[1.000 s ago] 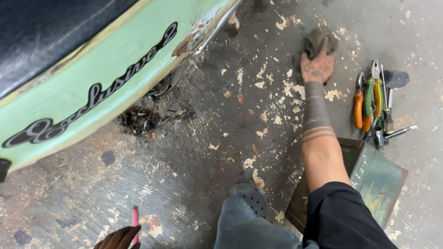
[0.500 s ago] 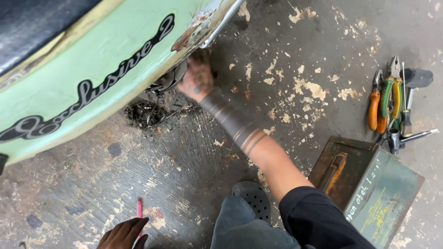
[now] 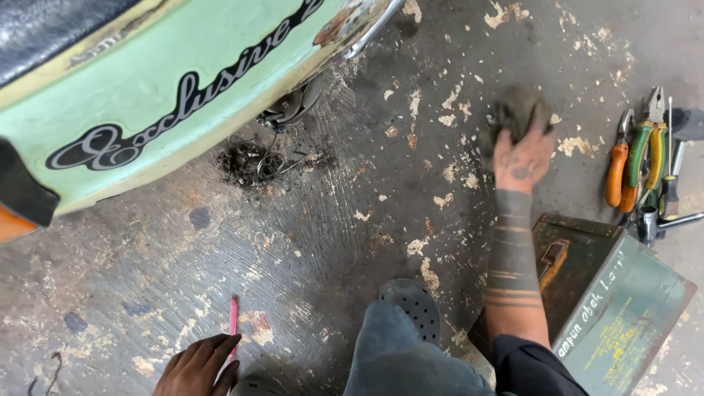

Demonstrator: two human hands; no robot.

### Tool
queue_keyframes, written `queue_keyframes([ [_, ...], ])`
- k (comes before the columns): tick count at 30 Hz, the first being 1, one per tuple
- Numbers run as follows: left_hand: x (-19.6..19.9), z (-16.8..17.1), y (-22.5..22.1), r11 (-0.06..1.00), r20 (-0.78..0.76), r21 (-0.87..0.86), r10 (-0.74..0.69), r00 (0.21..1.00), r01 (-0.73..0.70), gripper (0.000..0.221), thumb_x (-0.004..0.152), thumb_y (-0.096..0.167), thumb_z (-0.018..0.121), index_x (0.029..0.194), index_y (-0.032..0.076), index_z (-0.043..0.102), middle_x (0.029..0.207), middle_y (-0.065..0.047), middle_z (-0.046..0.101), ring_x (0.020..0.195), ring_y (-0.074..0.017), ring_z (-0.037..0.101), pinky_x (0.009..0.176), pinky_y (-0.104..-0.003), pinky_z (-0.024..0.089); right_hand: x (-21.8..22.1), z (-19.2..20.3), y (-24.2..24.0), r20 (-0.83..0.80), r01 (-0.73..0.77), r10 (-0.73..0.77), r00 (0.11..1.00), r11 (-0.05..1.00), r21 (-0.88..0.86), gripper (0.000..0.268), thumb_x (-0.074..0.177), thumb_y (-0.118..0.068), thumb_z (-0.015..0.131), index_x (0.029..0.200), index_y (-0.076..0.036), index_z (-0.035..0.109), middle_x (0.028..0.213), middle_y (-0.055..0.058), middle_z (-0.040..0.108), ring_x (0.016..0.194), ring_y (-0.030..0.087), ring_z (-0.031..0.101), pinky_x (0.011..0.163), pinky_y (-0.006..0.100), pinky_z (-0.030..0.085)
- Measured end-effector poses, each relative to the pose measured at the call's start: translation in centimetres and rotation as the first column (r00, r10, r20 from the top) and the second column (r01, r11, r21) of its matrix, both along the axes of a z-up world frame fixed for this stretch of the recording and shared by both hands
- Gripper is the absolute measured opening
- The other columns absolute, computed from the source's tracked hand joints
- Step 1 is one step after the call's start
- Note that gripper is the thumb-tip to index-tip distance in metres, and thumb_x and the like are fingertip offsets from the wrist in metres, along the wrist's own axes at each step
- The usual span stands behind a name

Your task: Cleaning grease and dirt from a scooter and the floor using a rag

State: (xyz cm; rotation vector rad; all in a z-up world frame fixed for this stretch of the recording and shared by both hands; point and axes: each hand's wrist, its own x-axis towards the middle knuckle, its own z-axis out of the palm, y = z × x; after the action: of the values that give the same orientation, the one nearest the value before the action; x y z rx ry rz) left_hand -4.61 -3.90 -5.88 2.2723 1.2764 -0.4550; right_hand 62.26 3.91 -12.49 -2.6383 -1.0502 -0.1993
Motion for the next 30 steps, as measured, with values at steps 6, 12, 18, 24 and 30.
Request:
queue_keyframes([
  [6, 0.1, 0.0, 0.4, 0.996, -0.009, -0.086, -0.018, 1.0, 0.017, 0.047, 0.088, 0.046, 0.062, 0.134, 0.033, 0.062, 0.126, 0.009, 0.07, 0.121, -0.0136, 0.067, 0.104, -0.042, 0.054, -6.8, -7.0, 0.5, 0.364, -0.085, 0.104, 0.926, 0.994, -0.067, 0.078, 0.103, -0.069, 0.024, 0.157, -0.012, 0.023, 0.139, 0.018, 0.023, 0.117, 0.027, 0.041, 0.07, 0.028, 0.05],
  [12, 1.0, 1.3, -0.1, 0.994, 0.004, -0.1, -0.053, 0.999, 0.053, 0.049, 0.091, 0.046, 0.059, 0.138, 0.031, 0.058, 0.126, 0.007, 0.068, 0.12, -0.0169, 0.066, 0.1, -0.041, 0.054, -22.1, -4.2, 6.5, 0.029, -0.379, 0.394, 0.919, 0.9, -0.216, 0.088, 0.081, -0.057, 0.074, 0.149, -0.012, 0.042, 0.117, 0.022, 0.053, 0.093, 0.035, 0.057, 0.062, 0.041, 0.055],
  [18, 1.2, 2.0, -0.1, 0.992, 0.001, -0.123, -0.041, 0.999, 0.041, 0.048, 0.094, 0.046, 0.054, 0.14, 0.03, 0.055, 0.129, 0.005, 0.066, 0.124, -0.0187, 0.064, 0.1, -0.044, 0.055, -26.0, 1.0, 9.3, -0.446, -0.476, 0.528, 0.723, 0.848, 0.232, 0.057, 0.08, -0.019, 0.077, 0.132, -0.011, 0.055, 0.118, 0.018, 0.059, 0.096, 0.029, 0.064, 0.074, 0.033, 0.063],
  [24, 1.4, 4.3, 0.4, 0.995, 0.078, -0.095, -0.025, 0.997, 0.032, 0.048, 0.095, 0.043, 0.052, 0.139, 0.023, 0.057, 0.133, -0.001, 0.066, 0.125, -0.0254, 0.063, 0.102, -0.046, 0.054, -16.4, 6.2, 4.4, -0.504, -0.19, 0.654, 0.564, 0.697, 0.692, 0.053, 0.086, 0.014, 0.058, 0.131, -0.011, 0.047, 0.106, 0.013, 0.065, 0.071, 0.019, 0.071, 0.055, 0.025, 0.062],
  [30, 0.7, 3.3, 0.2, 0.992, 0.06, -0.125, -0.029, 0.998, 0.037, 0.049, 0.096, 0.046, 0.051, 0.14, 0.025, 0.056, 0.134, 0.001, 0.065, 0.125, -0.0239, 0.063, 0.103, -0.046, 0.054, -12.3, -0.4, -2.1, -0.03, -0.09, 0.085, 0.996, 0.963, -0.253, 0.08, 0.088, -0.042, 0.057, 0.157, -0.01, 0.034, 0.13, 0.031, 0.046, 0.111, 0.041, 0.052, 0.081, 0.043, 0.055],
])
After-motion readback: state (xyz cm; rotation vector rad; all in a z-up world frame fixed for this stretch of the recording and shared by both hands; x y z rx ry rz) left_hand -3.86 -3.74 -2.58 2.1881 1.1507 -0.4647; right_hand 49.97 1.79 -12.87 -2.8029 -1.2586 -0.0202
